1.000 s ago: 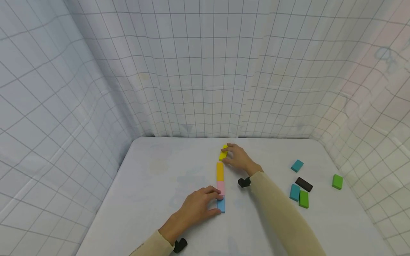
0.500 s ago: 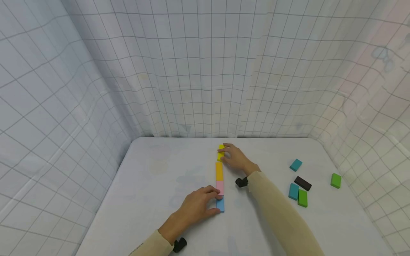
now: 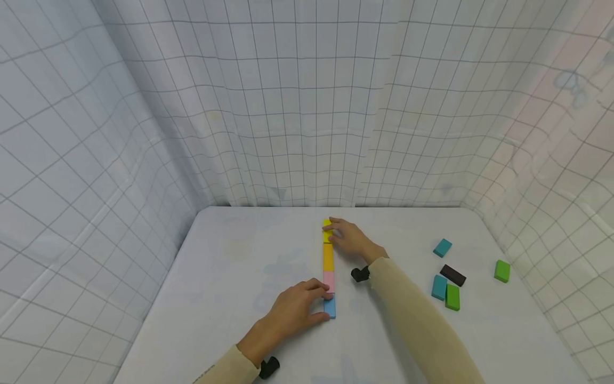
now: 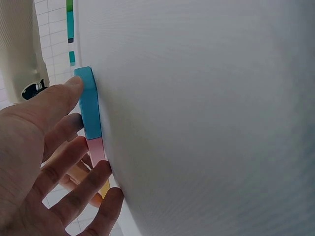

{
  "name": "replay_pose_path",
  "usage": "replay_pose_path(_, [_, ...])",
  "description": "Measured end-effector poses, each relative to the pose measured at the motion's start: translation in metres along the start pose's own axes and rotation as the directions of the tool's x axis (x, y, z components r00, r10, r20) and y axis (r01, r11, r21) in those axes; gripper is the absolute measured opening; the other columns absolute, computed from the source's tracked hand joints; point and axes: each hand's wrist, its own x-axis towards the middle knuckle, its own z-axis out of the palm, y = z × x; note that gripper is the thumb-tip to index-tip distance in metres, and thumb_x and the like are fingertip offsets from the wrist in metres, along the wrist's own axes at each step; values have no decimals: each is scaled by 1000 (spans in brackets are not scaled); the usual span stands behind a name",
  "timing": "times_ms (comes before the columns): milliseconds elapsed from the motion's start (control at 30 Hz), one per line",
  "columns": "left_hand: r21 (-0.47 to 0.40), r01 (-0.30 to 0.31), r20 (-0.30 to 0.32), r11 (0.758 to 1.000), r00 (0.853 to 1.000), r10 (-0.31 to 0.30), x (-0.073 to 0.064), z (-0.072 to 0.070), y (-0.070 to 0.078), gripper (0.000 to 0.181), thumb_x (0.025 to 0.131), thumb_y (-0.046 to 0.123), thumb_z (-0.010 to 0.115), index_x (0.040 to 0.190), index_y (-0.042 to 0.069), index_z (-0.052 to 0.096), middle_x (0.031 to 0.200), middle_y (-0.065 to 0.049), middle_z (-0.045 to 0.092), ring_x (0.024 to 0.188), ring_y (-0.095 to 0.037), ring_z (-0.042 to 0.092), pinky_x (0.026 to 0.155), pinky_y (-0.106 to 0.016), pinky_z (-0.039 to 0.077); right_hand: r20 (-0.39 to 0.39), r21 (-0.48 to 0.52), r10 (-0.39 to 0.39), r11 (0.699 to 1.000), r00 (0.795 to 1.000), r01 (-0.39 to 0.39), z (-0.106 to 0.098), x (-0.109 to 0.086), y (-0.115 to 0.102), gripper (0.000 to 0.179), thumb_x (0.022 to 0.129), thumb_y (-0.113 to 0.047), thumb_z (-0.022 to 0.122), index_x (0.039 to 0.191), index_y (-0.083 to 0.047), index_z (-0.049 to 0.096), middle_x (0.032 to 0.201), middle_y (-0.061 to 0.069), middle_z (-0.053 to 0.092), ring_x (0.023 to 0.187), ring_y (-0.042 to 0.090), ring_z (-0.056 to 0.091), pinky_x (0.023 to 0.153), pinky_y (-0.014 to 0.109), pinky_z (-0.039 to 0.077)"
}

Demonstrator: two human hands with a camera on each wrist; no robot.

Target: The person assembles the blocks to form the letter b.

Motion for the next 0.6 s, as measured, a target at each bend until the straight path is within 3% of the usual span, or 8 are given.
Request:
replay_pose_path(233, [-2, 5, -2, 1000, 1000, -5, 0, 0, 1, 41, 99, 36, 97, 136, 22, 87, 144, 4, 79, 129, -19, 79, 107, -41, 69, -31, 5, -40, 999, 999, 40, 5, 1, 6, 38, 118, -23, 68, 154, -17, 74, 183, 15, 50, 172, 43, 46, 144, 64, 34])
replay_pose_path(600, [2, -2, -6, 1000, 1000, 2, -1, 0, 0, 41, 99, 36, 97, 135, 22, 87, 144, 4, 79, 129, -19, 79, 108, -41, 69, -5, -1, 5, 1000, 1000, -5, -6, -13, -21, 39, 119, -17, 66, 157, -11, 72, 186, 18, 46, 175, 45, 41, 145, 65, 31])
